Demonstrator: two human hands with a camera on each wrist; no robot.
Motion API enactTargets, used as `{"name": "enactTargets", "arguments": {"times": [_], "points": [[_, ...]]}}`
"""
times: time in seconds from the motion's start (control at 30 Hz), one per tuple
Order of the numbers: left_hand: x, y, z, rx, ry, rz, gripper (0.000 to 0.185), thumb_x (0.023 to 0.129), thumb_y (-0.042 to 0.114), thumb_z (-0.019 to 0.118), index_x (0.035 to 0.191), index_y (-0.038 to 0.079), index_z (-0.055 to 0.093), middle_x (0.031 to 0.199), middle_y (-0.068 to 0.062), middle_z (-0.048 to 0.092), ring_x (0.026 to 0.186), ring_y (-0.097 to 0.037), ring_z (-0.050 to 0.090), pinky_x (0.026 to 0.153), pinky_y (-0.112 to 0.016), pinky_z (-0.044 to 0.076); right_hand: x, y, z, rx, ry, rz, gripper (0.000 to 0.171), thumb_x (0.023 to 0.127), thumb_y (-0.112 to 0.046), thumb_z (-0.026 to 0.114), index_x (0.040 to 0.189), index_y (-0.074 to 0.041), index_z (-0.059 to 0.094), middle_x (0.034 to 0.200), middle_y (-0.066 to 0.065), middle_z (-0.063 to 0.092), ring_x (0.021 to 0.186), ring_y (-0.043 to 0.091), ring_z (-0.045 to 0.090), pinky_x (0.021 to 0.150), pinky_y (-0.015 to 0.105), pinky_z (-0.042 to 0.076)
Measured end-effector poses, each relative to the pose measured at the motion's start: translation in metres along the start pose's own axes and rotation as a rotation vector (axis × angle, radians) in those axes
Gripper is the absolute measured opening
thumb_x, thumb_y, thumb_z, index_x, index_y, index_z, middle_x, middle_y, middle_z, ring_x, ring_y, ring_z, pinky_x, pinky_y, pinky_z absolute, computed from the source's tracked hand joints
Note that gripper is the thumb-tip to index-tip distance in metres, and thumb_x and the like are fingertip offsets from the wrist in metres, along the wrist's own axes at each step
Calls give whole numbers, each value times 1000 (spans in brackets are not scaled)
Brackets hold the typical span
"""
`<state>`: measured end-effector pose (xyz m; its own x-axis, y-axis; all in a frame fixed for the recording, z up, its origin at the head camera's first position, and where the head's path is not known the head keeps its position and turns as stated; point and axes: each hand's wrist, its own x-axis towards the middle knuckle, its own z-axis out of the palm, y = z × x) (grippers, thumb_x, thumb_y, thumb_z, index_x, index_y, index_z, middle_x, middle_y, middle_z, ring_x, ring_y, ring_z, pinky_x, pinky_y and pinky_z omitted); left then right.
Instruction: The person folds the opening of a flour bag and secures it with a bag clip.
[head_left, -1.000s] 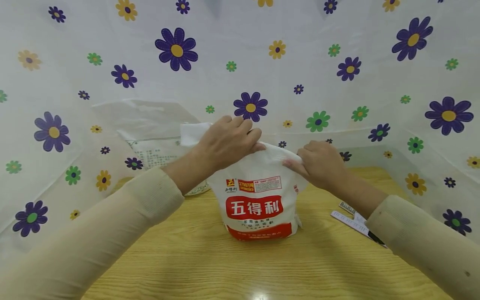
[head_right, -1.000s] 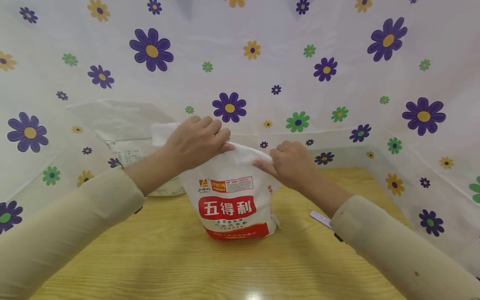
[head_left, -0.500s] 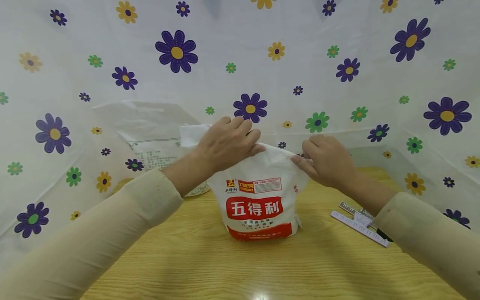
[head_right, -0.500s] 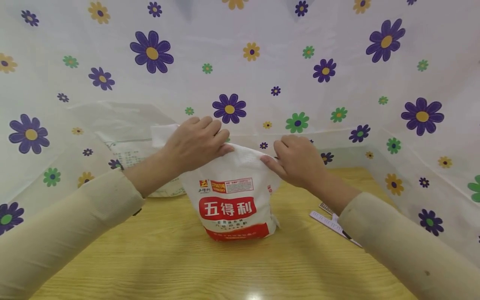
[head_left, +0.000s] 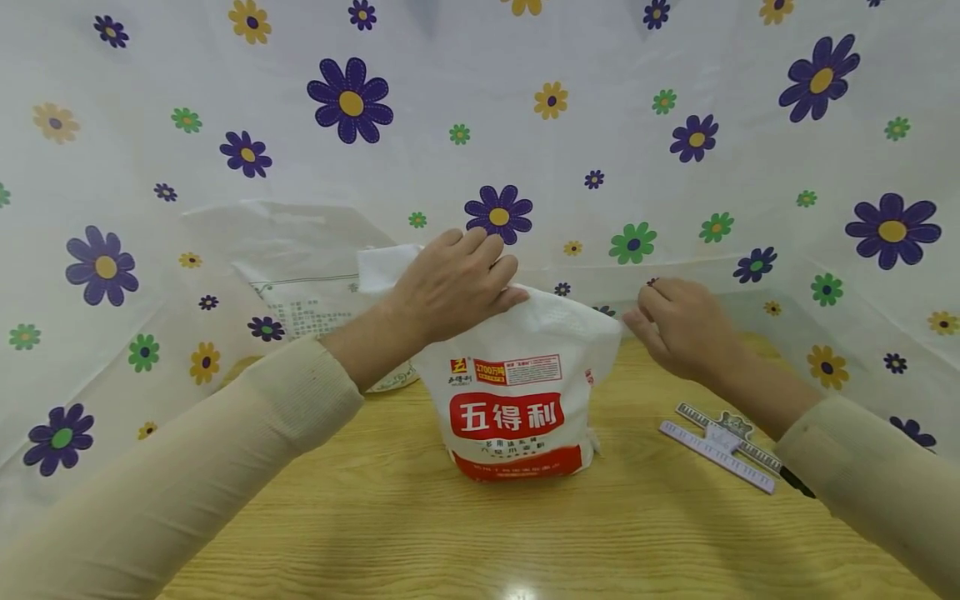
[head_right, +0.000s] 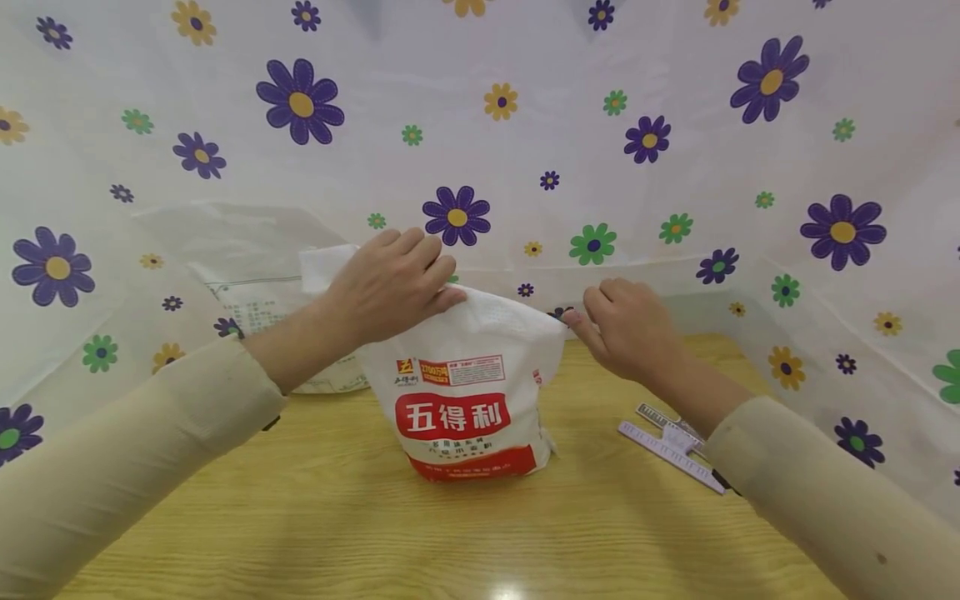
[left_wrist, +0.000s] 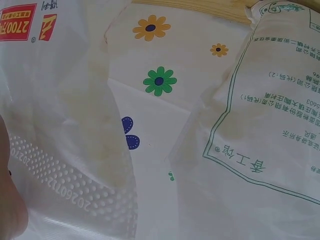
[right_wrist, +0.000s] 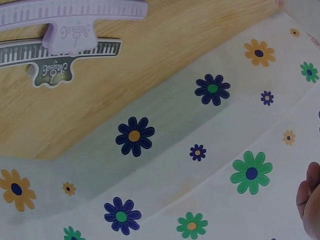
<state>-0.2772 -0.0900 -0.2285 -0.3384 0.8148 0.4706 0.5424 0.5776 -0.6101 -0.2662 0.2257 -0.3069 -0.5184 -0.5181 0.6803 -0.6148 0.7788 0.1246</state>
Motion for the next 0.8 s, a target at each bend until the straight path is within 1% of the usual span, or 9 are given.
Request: {"name": "enactTargets", "arguments": {"times": [0.13, 0.23, 0.27, 0.33, 0.43, 0.5, 0.57, 0.73, 0.8], "points": [[0, 0, 0, -3, -11, -7, 41, 103, 46, 49, 88, 9, 60, 77, -5, 55, 72, -21, 50, 63, -31, 44, -12, 7, 3, -13, 11, -10, 54, 107, -46, 32, 74, -8, 52, 63, 3, 46, 58, 18, 41, 56, 33, 36], [0, 0, -1, 0, -22, -14, 40, 103, 45, 48, 89, 10, 60, 78, -5, 56, 73, -21, 51, 64, -31, 46, -23, 13, 7, -30, 1, -27, 57, 107, -49, 29, 72, -9, 49, 61, 1, 42, 55, 16, 37, 54, 32, 33], [0, 1, -1, 1, -27, -14, 40, 104, 45, 48, 90, 10, 61, 79, -5, 57, 74, -21, 51, 65, -31, 46, -27, 13, 8, -39, -19, -28, 56, 107, -48, 30, 71, -10, 48, 60, 0, 41, 54, 15, 35, 53, 31, 31], [0, 1, -1, 5, -36, -13, 39, 104, 45, 47, 91, 10, 61, 80, -5, 57, 74, -22, 51, 65, -32, 46, -36, 14, 9, -61, -80, -24, 49, 106, -44, 38, 71, -11, 46, 59, -1, 39, 53, 14, 34, 52, 30, 30], [0, 1, -1, 5, -42, -12, 39, 104, 44, 47, 93, 10, 61, 81, -6, 57, 75, -22, 51, 66, -32, 46, -51, 13, 12, -93, -204, 15, 39, 102, -38, 51, 74, -12, 45, 61, -3, 38, 54, 12, 34, 52, 28, 29], [0, 2, -2, -3, -43, -16, 39, 104, 44, 46, 93, 10, 61, 82, -6, 57, 75, -22, 51, 66, -32, 46, -60, 13, 14, -102, -270, 38, 36, 100, -35, 57, 75, -12, 44, 62, -3, 38, 54, 12, 33, 52, 27, 28], [0, 2, -2, -13, -42, -24, 39, 104, 44, 46, 93, 9, 60, 81, -6, 56, 75, -22, 50, 66, -32, 46, -69, 14, 18, -104, -288, 56, 36, 99, -34, 58, 76, -12, 43, 61, -3, 36, 54, 11, 32, 51, 26, 27], [-1, 2, -2, -30, -42, -39, 41, 104, 46, 47, 93, 9, 59, 80, -6, 54, 74, -22, 50, 66, -32, 45, -87, 19, 26, -103, -290, 77, 37, 100, -34, 58, 74, -13, 41, 61, -4, 33, 53, 11, 29, 51, 25, 25], [-1, 2, -1, -30, -45, -41, 41, 104, 46, 46, 94, 8, 59, 80, -6, 54, 75, -22, 50, 67, -32, 45, -93, 20, 26, -106, -323, 98, 37, 100, -33, 58, 74, -13, 41, 62, -3, 35, 54, 11, 30, 52, 26, 26]]}}
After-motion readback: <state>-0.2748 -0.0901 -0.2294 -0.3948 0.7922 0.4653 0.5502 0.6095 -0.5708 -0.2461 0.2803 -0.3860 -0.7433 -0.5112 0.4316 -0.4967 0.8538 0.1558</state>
